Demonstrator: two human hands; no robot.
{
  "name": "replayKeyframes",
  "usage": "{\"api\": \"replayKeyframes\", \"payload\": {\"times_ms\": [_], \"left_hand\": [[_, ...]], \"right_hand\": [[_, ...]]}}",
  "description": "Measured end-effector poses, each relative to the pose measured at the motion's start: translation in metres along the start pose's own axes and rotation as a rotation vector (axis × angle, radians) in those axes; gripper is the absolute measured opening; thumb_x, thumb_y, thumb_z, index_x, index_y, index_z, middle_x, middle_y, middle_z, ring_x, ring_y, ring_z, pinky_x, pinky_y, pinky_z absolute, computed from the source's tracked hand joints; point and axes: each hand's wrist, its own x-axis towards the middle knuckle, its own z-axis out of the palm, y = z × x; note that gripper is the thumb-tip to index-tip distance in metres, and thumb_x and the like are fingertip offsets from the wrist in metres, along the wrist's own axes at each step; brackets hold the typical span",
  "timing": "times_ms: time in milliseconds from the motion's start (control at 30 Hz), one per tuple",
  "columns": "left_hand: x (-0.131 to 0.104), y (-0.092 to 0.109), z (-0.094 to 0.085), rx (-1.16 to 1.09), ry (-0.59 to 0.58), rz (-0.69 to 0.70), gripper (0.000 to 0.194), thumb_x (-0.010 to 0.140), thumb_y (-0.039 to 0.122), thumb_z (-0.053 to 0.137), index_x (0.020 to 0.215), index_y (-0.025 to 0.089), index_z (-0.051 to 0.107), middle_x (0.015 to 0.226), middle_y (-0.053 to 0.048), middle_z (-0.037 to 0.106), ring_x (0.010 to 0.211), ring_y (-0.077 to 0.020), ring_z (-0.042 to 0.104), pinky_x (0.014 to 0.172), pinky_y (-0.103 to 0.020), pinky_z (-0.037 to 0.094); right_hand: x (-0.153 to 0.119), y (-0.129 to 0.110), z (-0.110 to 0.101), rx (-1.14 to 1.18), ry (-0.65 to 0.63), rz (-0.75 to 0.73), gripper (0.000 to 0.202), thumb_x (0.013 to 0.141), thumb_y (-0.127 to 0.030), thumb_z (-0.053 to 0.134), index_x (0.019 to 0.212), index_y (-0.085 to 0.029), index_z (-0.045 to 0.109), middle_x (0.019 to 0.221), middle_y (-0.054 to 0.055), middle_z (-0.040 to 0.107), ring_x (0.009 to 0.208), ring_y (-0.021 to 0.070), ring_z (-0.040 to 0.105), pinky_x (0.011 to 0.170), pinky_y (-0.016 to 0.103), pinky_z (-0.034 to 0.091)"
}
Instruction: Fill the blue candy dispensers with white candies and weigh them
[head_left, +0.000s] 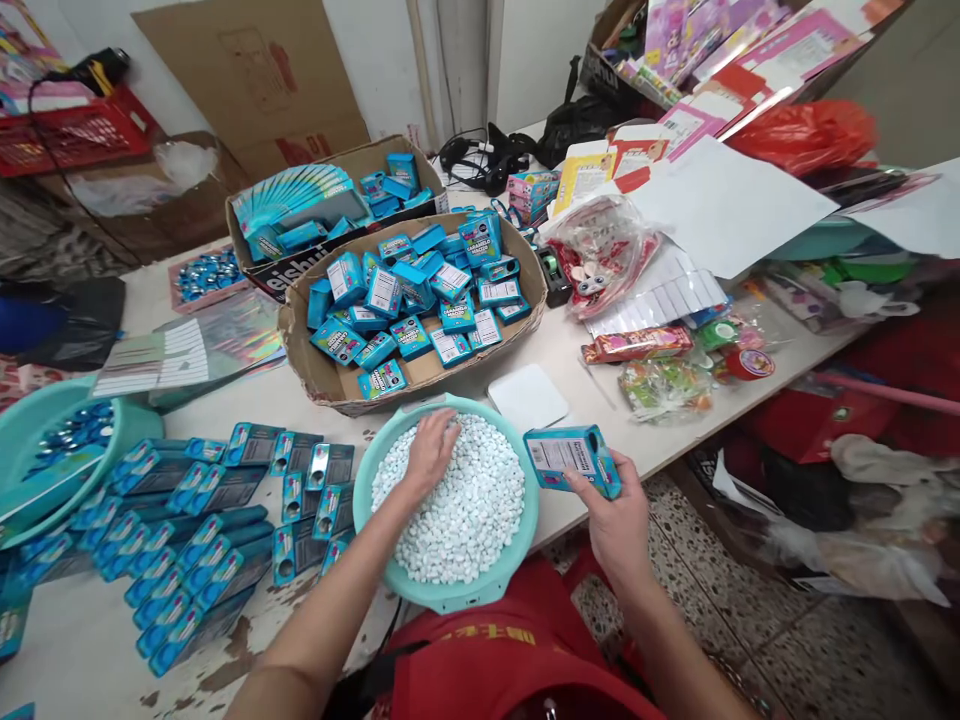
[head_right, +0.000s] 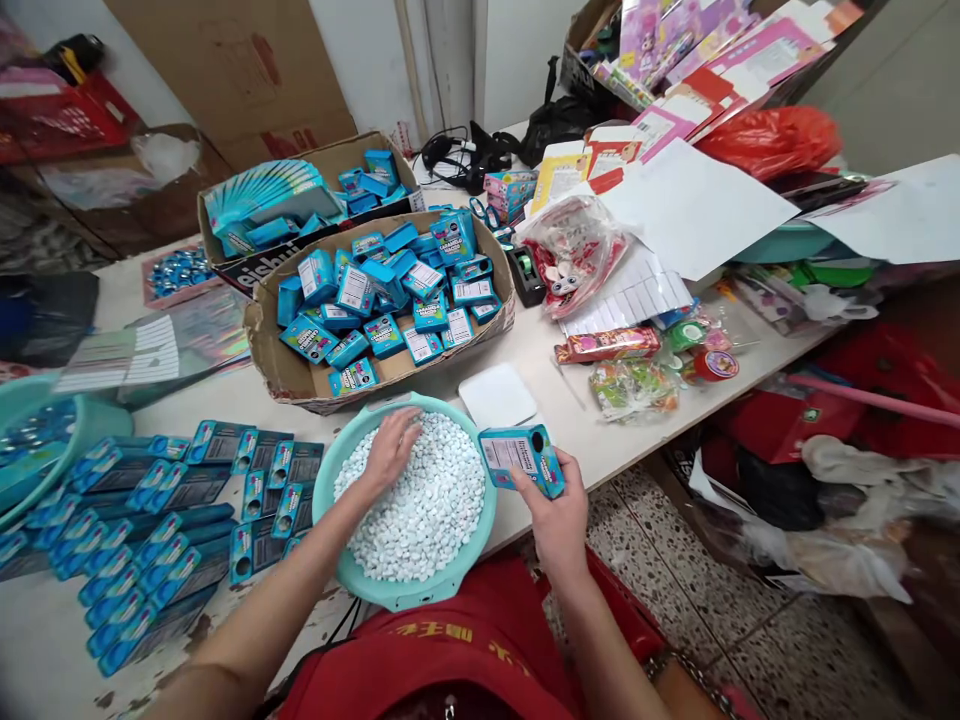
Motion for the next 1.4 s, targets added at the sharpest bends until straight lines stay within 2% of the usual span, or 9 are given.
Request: {"api": "replayKeyframes", "payload": {"times_ms": [133,333,533,733,867,967,1100,1200,1400], "left_hand": [[0.021,-0.024,0.007,0.310,-0.205,0.045,0.036,0.088,0.036,0.041,0.113,0.017,0.059,0.116,-0.012,0.060,0.112,-0.0259,0.049,0.102,-0.042,0.031],[-0.005,-0.011,0.023,0.283,-0.218,-0.150,0.041,0.078,0.055,0.051,0.098,0.022,0.064,0.103,-0.010,0.064,0.101,-0.0295,0.055,0.091,-0.041,0.038],[-0.021,-0.006,0.013,-0.357,-0.073,-0.425,0.026,0.062,0.044,0.068,0.064,0.020,0.059,0.066,-0.002,0.060,0.075,-0.0223,0.060,0.071,-0.031,0.045],[-0.027,0.017,-0.006,-1.082,-0.054,-0.663,0.028,0.058,0.036,0.069,0.071,0.017,0.052,0.057,0.003,0.054,0.045,-0.0102,0.050,0.043,-0.021,0.040],[-0.036,0.048,-0.021,-1.218,-0.080,-0.584,0.026,0.064,0.039,0.062,0.072,0.018,0.051,0.053,0.002,0.052,0.039,-0.0095,0.047,0.036,-0.019,0.032],[-0.044,0.066,-0.023,-1.292,0.004,-0.447,0.022,0.066,0.037,0.060,0.073,0.017,0.051,0.061,0.000,0.058,0.046,-0.0120,0.054,0.041,-0.022,0.039],[-0.049,0.076,-0.019,-1.271,0.121,-0.339,0.020,0.069,0.035,0.060,0.070,0.018,0.050,0.068,0.000,0.060,0.057,-0.0146,0.061,0.056,-0.028,0.049],[-0.048,0.078,-0.017,-1.239,0.157,-0.285,0.021,0.071,0.035,0.060,0.068,0.018,0.048,0.061,0.001,0.056,0.054,-0.0131,0.059,0.056,-0.027,0.048],[-0.044,0.082,-0.019,-1.188,0.185,-0.328,0.023,0.071,0.034,0.064,0.079,0.019,0.048,0.064,0.002,0.060,0.054,-0.0132,0.061,0.054,-0.025,0.048]], "right_hand": [[0.001,0.006,-0.015,0.042,-0.076,0.047,0.045,0.059,-0.042,0.078,0.093,-0.019,0.059,0.080,0.002,0.067,0.069,0.0164,0.061,0.069,0.030,0.051],[-0.017,0.011,-0.006,0.005,-0.100,0.048,0.045,0.060,-0.045,0.077,0.092,-0.018,0.061,0.075,0.001,0.066,0.064,0.0151,0.058,0.062,0.028,0.049],[-0.027,-0.002,0.001,-0.184,-0.191,-0.008,0.044,0.062,-0.045,0.076,0.092,-0.018,0.060,0.075,0.001,0.066,0.065,0.0167,0.058,0.060,0.028,0.050],[-0.038,-0.006,0.014,-0.381,-0.344,-0.211,0.037,0.070,-0.042,0.070,0.098,-0.020,0.060,0.087,0.004,0.066,0.077,0.0198,0.062,0.067,0.030,0.050],[-0.047,-0.007,0.028,-0.580,-0.434,-0.470,0.024,0.075,-0.032,0.068,0.095,-0.022,0.061,0.093,0.006,0.064,0.089,0.0225,0.060,0.075,0.033,0.048],[-0.054,-0.009,0.040,-0.689,-0.491,-0.571,0.023,0.073,-0.026,0.070,0.093,-0.021,0.060,0.090,0.006,0.064,0.089,0.0243,0.058,0.075,0.035,0.047],[-0.058,-0.009,0.051,-0.743,-0.495,-0.605,0.023,0.073,-0.023,0.068,0.094,-0.022,0.060,0.091,0.006,0.064,0.089,0.0248,0.057,0.074,0.035,0.046],[-0.056,-0.009,0.054,-0.764,-0.491,-0.613,0.021,0.073,-0.022,0.067,0.092,-0.022,0.059,0.089,0.005,0.063,0.087,0.0245,0.057,0.074,0.035,0.046],[-0.052,-0.010,0.055,-0.759,-0.494,-0.618,0.023,0.071,-0.021,0.069,0.092,-0.021,0.059,0.091,0.006,0.064,0.089,0.0253,0.057,0.076,0.036,0.045]]}}
